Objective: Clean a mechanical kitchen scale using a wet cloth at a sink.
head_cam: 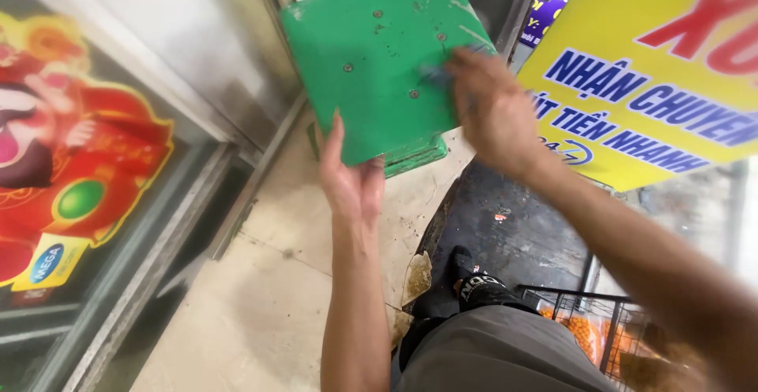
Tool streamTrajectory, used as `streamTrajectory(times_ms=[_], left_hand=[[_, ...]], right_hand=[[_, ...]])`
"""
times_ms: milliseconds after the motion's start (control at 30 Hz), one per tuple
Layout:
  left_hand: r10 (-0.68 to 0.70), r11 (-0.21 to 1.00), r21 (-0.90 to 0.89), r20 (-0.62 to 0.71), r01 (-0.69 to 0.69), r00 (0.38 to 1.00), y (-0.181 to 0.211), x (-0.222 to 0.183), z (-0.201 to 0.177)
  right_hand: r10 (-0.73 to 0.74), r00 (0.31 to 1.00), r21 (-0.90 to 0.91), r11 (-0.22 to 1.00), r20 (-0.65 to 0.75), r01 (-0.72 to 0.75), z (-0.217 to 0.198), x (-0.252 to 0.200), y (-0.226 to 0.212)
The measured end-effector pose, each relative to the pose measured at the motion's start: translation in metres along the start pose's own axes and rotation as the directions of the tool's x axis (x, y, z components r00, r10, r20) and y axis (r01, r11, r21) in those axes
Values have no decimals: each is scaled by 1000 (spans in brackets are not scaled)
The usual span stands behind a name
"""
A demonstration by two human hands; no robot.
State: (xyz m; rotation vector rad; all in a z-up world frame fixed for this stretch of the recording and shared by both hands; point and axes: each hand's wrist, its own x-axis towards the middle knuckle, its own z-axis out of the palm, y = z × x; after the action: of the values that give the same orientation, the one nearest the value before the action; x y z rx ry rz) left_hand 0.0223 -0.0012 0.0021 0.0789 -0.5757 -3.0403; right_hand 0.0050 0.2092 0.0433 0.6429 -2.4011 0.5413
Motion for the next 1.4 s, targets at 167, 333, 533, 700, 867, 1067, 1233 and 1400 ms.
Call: streamTrajectory(times_ms=[167, 333, 533, 700, 867, 1067, 1233, 1400], left_hand=[[23, 998, 55, 42, -25, 999, -3, 2, 0], [50, 998, 41, 35, -51, 998, -33, -5, -1], [-126, 990, 83, 90, 118, 988, -69, -12, 13], [-137, 988, 93, 152, 124, 979, -66, -14, 21], [-155, 986, 92, 148, 142, 977, -65, -13, 24], [-135, 990, 74, 214, 122, 967, -64, -13, 28], [-152, 986, 92, 173, 137, 973, -66, -13, 28], [-148, 986, 105, 186, 130, 971, -66, -15, 25]], right_hand=[[215, 976, 80, 974, -41, -211, -29, -6, 73], [370, 929, 290, 893, -32, -345, -61, 25, 24], [-79, 994, 199, 978, 82, 62, -20, 24, -14], [4, 991, 78, 997, 135, -15, -33, 21, 15], [-110, 982, 121, 988, 153, 92, -29, 15, 30], [-83, 980, 89, 994, 183, 67, -39, 18, 25], [-103, 983, 51, 994, 150, 96, -43, 25, 15], [-146, 975, 43, 989, 170, 140, -16, 46, 64]])
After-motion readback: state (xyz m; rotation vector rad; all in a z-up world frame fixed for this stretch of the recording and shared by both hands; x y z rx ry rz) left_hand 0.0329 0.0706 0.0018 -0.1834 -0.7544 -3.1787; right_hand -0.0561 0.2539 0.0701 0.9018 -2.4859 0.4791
